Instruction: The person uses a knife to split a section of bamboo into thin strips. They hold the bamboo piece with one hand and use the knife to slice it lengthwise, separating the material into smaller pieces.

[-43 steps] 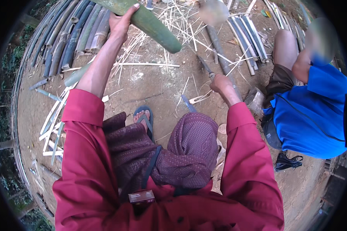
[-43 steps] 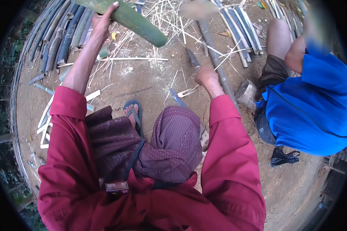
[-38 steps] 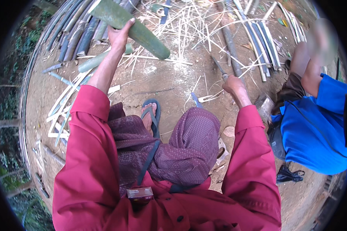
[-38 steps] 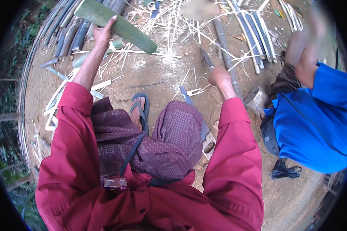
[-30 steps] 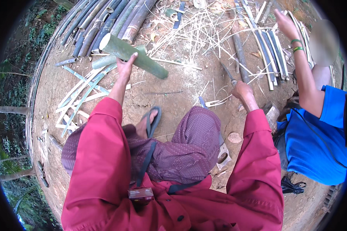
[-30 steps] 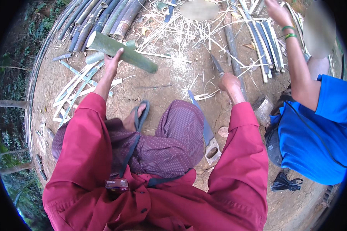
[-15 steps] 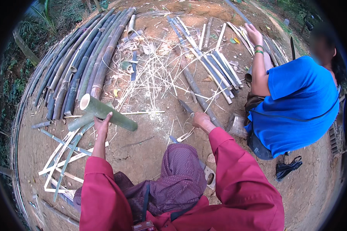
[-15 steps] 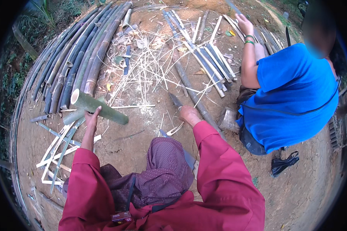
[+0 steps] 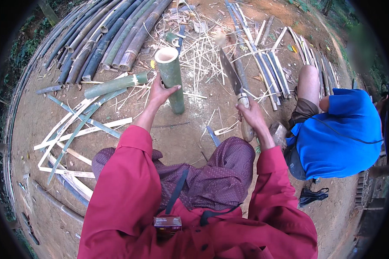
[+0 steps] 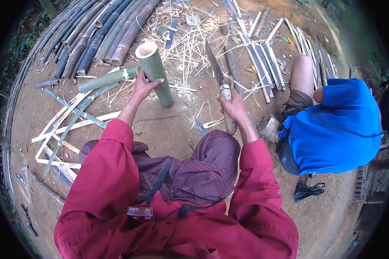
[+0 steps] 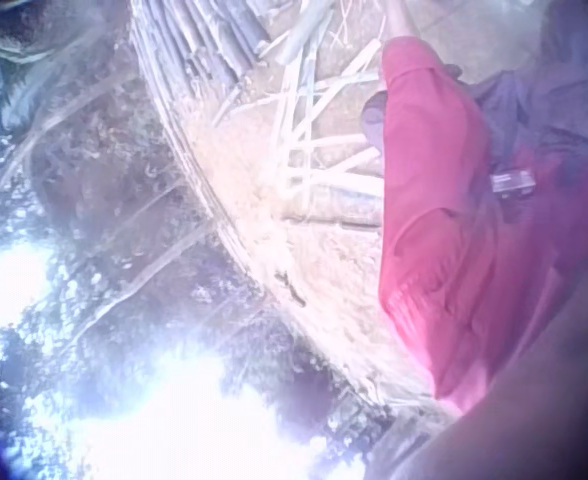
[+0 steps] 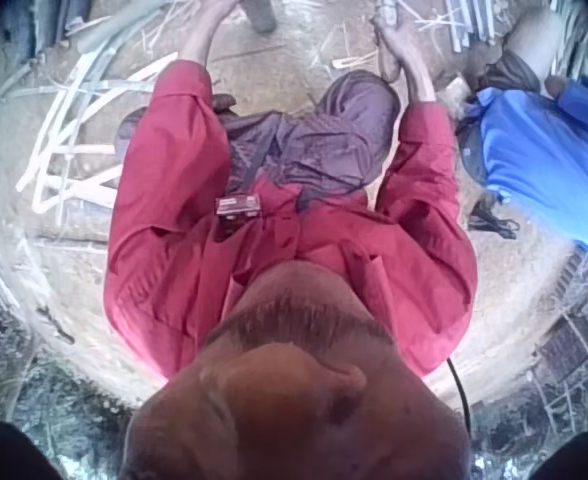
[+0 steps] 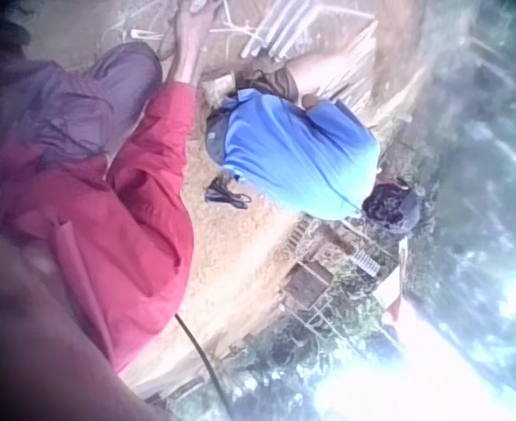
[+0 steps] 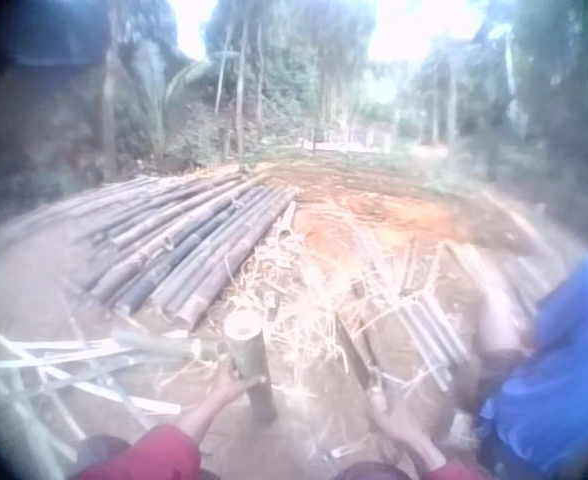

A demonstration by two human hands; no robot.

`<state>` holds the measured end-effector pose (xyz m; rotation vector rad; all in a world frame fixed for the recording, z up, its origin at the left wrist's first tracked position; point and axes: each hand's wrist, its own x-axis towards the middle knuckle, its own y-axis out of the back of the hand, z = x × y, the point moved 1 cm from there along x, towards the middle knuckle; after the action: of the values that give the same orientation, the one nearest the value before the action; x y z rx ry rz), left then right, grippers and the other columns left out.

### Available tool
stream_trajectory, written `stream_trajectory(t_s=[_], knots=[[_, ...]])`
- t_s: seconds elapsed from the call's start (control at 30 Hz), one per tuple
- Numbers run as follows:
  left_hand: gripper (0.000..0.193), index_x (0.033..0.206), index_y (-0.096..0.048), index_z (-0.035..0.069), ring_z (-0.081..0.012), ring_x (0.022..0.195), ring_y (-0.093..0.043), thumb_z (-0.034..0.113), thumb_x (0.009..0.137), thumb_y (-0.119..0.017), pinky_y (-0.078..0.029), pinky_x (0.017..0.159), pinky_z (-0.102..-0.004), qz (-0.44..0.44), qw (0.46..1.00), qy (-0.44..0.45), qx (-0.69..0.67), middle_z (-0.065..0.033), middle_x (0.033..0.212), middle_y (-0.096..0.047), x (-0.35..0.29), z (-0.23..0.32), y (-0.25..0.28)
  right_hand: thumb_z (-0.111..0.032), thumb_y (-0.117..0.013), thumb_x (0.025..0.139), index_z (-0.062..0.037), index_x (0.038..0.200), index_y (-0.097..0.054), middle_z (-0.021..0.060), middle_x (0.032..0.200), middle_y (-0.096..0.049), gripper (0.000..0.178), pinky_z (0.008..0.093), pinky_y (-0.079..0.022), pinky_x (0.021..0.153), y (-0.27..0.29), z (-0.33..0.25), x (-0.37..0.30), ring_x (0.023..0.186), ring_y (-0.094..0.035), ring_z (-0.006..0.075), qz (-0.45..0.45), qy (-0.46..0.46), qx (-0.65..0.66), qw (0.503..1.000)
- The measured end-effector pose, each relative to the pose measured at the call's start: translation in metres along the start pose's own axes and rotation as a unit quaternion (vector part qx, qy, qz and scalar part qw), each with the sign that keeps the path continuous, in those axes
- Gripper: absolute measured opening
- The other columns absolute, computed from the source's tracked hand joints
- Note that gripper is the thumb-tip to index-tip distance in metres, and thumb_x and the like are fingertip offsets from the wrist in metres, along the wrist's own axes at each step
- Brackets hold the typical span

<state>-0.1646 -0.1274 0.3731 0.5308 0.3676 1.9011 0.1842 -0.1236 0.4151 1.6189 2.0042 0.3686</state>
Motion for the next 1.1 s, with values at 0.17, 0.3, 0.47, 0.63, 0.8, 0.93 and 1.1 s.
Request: stream_trajectory(t_s=[0.17, 0.3, 0.47, 0.63, 0.8, 0.93, 1.1], knots=[[0.080, 0.126, -0.044, 0.008, -0.0292, 0.105, -0.061, 0.029, 0.061, -0.086, -0.049, 0.090, -0.0406, -0.021, 0.999, -0.039, 0.025, -0.0153, 0.113, -0.062, -0.015, 0.015, -0.022, -0.028, -0.064, 0.078, -0.0004, 0.105, -0.055, 0.0081, 0.070, -0.061, 0.040, 0.0354, -0.048, 0.059, -0.014, -0.075, -0.056, 0.059, -0.058, 0.0188, 0.057, 0.130, 0.089, 0.986], [0.077, 0.122, -0.045, 0.009, -0.0318, 0.102, -0.062, 0.030, 0.060, -0.086, -0.049, 0.088, -0.0421, -0.019, 0.998, -0.038, 0.048, -0.0149, 0.109, -0.063, -0.021, 0.029, -0.027, -0.030, -0.065, 0.082, -0.0012, 0.104, -0.057, 0.0084, 0.070, -0.060, 0.037, 0.0329, -0.044, 0.055, -0.049, -0.103, -0.065, 0.057, -0.055, 0.0158, 0.045, 0.160, 0.110, 0.980], [0.079, 0.124, -0.044, 0.009, -0.0317, 0.100, -0.062, 0.030, 0.060, -0.085, -0.050, 0.086, -0.0418, 0.015, 0.996, -0.073, 0.043, -0.0152, 0.107, -0.063, -0.022, 0.015, -0.027, -0.032, -0.065, 0.083, 0.0009, 0.105, -0.056, 0.0096, 0.064, -0.057, 0.041, 0.0327, -0.043, 0.053, -0.078, -0.118, -0.082, 0.055, -0.055, 0.0148, 0.056, 0.217, 0.131, 0.966], [0.076, 0.122, -0.046, 0.009, -0.0313, 0.100, -0.062, 0.027, 0.060, -0.086, -0.050, 0.084, -0.0411, 0.020, 0.997, -0.063, 0.027, -0.0150, 0.107, -0.063, -0.023, 0.016, -0.036, -0.033, -0.064, 0.082, 0.0031, 0.107, -0.055, 0.0145, 0.060, -0.058, 0.045, 0.0386, -0.046, 0.055, -0.078, -0.120, -0.073, 0.055, -0.060, 0.0231, 0.076, 0.224, 0.095, 0.967], [0.075, 0.123, -0.046, 0.009, -0.0306, 0.102, -0.062, 0.022, 0.060, -0.086, -0.051, 0.085, -0.0401, 0.026, 0.998, -0.057, 0.022, -0.0152, 0.109, -0.063, -0.026, 0.039, -0.039, -0.031, -0.063, 0.081, 0.0052, 0.109, -0.055, 0.0202, 0.064, -0.061, 0.046, 0.0425, -0.048, 0.061, -0.068, -0.122, -0.062, 0.061, -0.065, 0.0321, 0.060, 0.181, 0.032, 0.981], [0.075, 0.123, -0.046, 0.009, -0.0292, 0.103, -0.062, 0.022, 0.061, -0.086, -0.051, 0.086, -0.0400, 0.050, 0.995, -0.090, 0.018, -0.0149, 0.109, -0.063, -0.027, 0.052, -0.032, -0.031, -0.063, 0.081, 0.0049, 0.108, -0.056, 0.0197, 0.069, -0.063, 0.045, 0.0421, -0.049, 0.063, -0.064, -0.126, -0.052, 0.065, -0.066, 0.0307, 0.055, 0.207, 0.072, 0.974], [0.076, 0.123, -0.047, 0.007, -0.0296, 0.102, -0.063, 0.024, 0.061, -0.086, -0.051, 0.085, -0.0406, 0.040, 0.999, -0.032, -0.012, -0.0152, 0.111, -0.063, -0.022, 0.121, -0.018, -0.030, -0.063, 0.082, 0.0032, 0.105, -0.057, 0.0170, 0.074, -0.065, 0.042, 0.0395, -0.050, 0.064, -0.022, -0.158, -0.079, 0.067, -0.066, 0.0263, 0.058, 0.255, 0.100, 0.960]])
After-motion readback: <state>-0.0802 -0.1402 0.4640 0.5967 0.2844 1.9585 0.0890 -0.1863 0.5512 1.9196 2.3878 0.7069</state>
